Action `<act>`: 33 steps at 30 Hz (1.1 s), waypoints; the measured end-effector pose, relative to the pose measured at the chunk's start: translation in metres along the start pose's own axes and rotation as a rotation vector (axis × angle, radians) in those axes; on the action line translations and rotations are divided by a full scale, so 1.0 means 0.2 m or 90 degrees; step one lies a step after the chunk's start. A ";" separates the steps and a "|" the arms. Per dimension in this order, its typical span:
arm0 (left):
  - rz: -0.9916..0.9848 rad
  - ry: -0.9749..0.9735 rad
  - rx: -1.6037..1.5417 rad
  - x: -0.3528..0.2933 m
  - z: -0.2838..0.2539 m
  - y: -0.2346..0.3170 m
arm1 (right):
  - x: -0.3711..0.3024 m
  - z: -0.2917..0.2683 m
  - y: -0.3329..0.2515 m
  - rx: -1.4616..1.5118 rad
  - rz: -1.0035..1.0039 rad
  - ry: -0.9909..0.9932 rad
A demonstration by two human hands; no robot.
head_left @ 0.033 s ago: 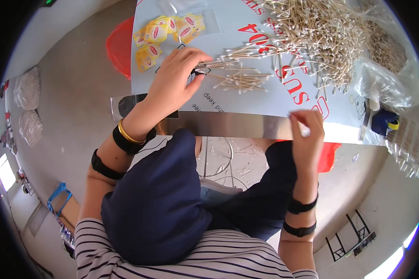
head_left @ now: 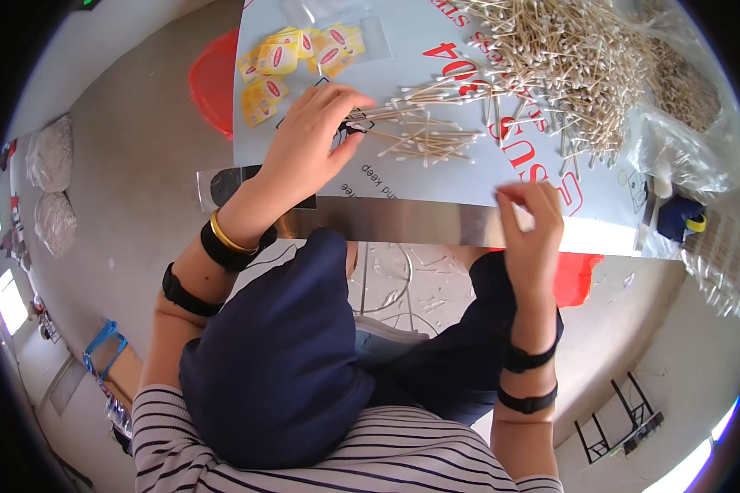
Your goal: The recorder is counting and placing small batches of cotton swabs into plastic bags at a manufacturing station.
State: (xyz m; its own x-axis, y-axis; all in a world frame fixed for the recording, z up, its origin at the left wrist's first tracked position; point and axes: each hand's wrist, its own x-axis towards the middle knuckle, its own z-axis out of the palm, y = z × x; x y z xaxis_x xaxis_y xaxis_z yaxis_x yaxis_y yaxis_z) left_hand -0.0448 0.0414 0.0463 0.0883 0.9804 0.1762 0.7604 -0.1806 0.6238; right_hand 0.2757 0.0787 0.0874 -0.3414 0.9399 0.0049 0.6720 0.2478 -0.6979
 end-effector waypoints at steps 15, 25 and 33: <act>-0.055 -0.015 0.021 0.00 0.01 -0.05 | 0.33 0.43 -0.06 -0.163 -0.133 -0.044; -0.051 -0.016 -0.032 0.02 0.04 -0.09 | 0.39 0.36 0.02 -0.097 -0.129 -0.053; -0.055 -0.009 -0.028 0.08 0.07 -0.06 | 0.34 0.26 0.05 -0.043 -0.114 -0.051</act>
State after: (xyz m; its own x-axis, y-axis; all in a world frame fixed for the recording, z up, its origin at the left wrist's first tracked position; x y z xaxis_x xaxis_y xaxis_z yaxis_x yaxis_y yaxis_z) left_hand -0.0441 0.0602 0.0317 0.0324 0.9934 0.1096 0.7362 -0.0979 0.6696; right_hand 0.2254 0.1337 0.0438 -0.5086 0.8585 0.0657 0.6378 0.4268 -0.6412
